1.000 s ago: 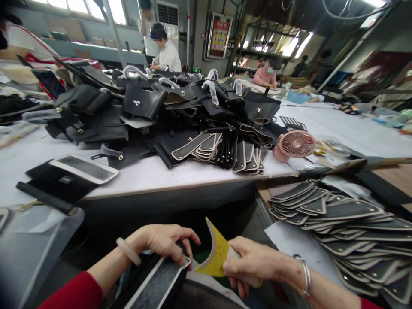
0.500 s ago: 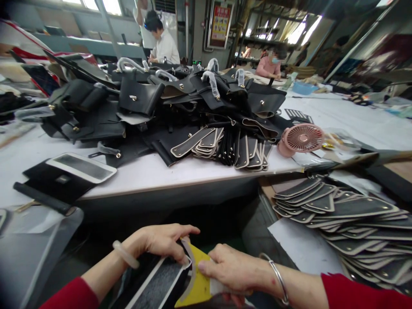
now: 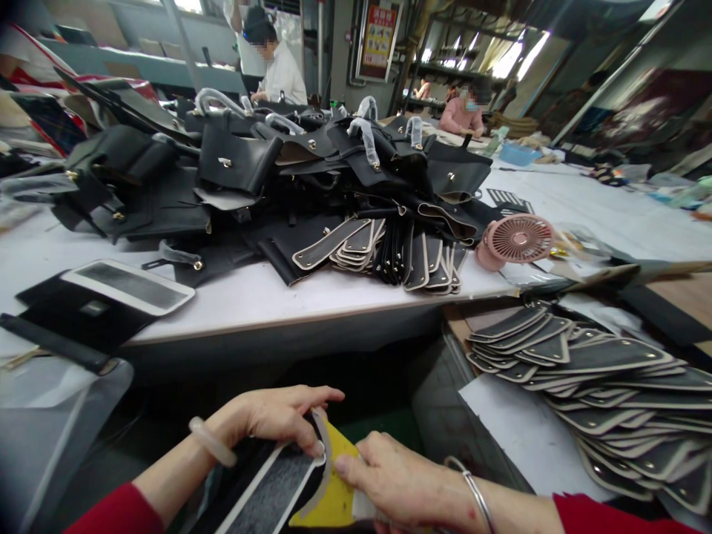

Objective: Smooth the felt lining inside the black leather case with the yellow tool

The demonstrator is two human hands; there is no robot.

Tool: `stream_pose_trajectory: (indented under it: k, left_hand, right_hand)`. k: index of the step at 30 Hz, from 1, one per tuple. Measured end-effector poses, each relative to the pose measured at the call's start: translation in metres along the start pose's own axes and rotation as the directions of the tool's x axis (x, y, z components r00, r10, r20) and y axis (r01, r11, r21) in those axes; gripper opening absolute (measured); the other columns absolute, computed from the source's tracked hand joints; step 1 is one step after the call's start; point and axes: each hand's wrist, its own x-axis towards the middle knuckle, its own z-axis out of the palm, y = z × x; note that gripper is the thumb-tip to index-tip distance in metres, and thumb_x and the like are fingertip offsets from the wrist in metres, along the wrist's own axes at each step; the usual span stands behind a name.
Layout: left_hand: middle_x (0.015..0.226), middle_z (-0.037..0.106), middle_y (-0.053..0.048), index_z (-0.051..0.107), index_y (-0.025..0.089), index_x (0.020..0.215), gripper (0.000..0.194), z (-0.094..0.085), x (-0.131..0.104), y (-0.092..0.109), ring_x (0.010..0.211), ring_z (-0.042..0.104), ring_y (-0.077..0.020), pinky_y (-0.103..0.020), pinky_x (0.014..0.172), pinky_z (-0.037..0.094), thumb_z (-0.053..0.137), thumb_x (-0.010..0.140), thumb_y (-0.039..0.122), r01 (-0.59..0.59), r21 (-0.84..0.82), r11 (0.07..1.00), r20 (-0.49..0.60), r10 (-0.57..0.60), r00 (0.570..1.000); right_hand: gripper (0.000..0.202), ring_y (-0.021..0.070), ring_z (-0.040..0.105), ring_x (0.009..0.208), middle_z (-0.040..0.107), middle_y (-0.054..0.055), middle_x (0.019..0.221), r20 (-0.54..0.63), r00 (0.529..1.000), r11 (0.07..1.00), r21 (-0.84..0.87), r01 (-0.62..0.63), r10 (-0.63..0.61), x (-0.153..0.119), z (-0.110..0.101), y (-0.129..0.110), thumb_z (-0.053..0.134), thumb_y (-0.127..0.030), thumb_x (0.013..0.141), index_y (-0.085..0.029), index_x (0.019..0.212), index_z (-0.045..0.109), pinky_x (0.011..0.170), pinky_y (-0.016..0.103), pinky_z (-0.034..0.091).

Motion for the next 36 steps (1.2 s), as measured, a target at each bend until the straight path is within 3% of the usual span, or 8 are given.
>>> stream_pose_trajectory:
  k: [9, 15, 21, 24, 27, 31, 36]
  left_hand:
    - [0.128, 0.06, -0.013, 0.037, 0.018, 0.149, 0.099, -0.002, -0.001, -0.004, 0.105, 0.062, -0.0309, -0.033, 0.083, 0.05, 0.075, 0.059, 0.033, -0.021, -0.029, 0.999, 0.0, 0.021, 1.0]
    - [0.103, 0.066, -0.008, 0.036, 0.014, 0.149, 0.103, 0.003, 0.006, -0.016, 0.086, 0.062, -0.0242, -0.026, 0.064, 0.047, 0.076, 0.056, 0.028, -0.108, -0.139, 0.984, -0.002, 0.109, 0.994]
    - [0.081, 0.061, 0.0, 0.036, 0.016, 0.147, 0.097, 0.011, 0.014, -0.026, 0.067, 0.053, -0.0154, -0.021, 0.052, 0.038, 0.07, 0.056, 0.021, -0.129, -0.296, 0.946, -0.033, 0.125, 0.992]
    - [0.082, 0.062, 0.001, 0.036, 0.016, 0.144, 0.093, 0.015, 0.015, -0.027, 0.062, 0.05, -0.0127, -0.021, 0.05, 0.036, 0.068, 0.056, 0.02, -0.157, -0.377, 0.913, -0.052, 0.148, 0.988]
    - [0.093, 0.065, -0.002, 0.039, 0.015, 0.139, 0.089, 0.018, 0.012, -0.026, 0.066, 0.053, -0.012, -0.023, 0.057, 0.04, 0.069, 0.055, 0.02, -0.2, -0.456, 0.867, -0.094, 0.176, 0.98]
    - [0.091, 0.069, -0.005, 0.034, 0.011, 0.14, 0.09, 0.023, 0.004, -0.024, 0.073, 0.058, -0.0152, -0.026, 0.065, 0.042, 0.068, 0.057, 0.021, -0.263, -0.519, 0.813, -0.184, 0.194, 0.964]
    - [0.097, 0.071, -0.009, 0.032, 0.012, 0.143, 0.083, 0.031, -0.011, -0.023, 0.078, 0.06, -0.0183, -0.029, 0.068, 0.043, 0.068, 0.074, 0.041, -0.266, -0.43, 0.863, -0.338, 0.119, 0.934]
  right_hand:
    - [0.047, 0.0065, 0.034, 0.024, 0.05, -0.002, 0.045, -0.002, 1.0, 1.0, 0.003, -0.031, 0.031, 0.004, 0.007, -0.002, 0.033, -0.05, 0.099, -0.016, 0.074, 0.055, 0.027, 0.014, 0.03]
    - [0.048, 0.0061, 0.032, 0.023, 0.046, -0.003, 0.042, -0.019, 0.998, 0.998, -0.021, -0.059, 0.059, 0.001, 0.009, -0.01, 0.03, -0.046, 0.1, -0.016, 0.071, 0.053, 0.027, 0.013, 0.029]
    - [0.053, 0.0045, 0.031, 0.023, 0.047, -0.004, 0.042, -0.029, 0.999, 1.0, 0.009, -0.029, 0.029, 0.0, 0.012, -0.009, 0.034, -0.058, 0.097, -0.016, 0.07, 0.053, 0.027, 0.012, 0.027]
    - [0.058, 0.005, 0.034, 0.025, 0.048, -0.002, 0.043, -0.052, 0.999, 0.999, 0.041, -0.012, 0.014, 0.005, 0.017, -0.004, 0.034, -0.063, 0.095, -0.017, 0.065, 0.051, 0.028, 0.012, 0.026]
    - [0.059, 0.0054, 0.035, 0.026, 0.049, -0.001, 0.043, -0.054, 0.999, 0.995, 0.095, 0.01, -0.005, 0.011, 0.023, -0.002, 0.035, -0.066, 0.094, -0.017, 0.064, 0.05, 0.028, 0.013, 0.027]
    - [0.056, 0.0065, 0.038, 0.028, 0.051, -0.002, 0.043, -0.076, 0.993, 0.984, 0.151, 0.096, -0.085, 0.019, 0.036, -0.008, 0.037, -0.064, 0.094, -0.016, 0.07, 0.054, 0.03, 0.014, 0.03]
    - [0.057, 0.0072, 0.042, 0.034, 0.051, 0.0, 0.046, -0.219, 0.969, 0.956, 0.241, 0.169, -0.116, 0.029, 0.056, -0.009, 0.042, -0.066, 0.092, -0.016, 0.07, 0.054, 0.035, 0.015, 0.031]
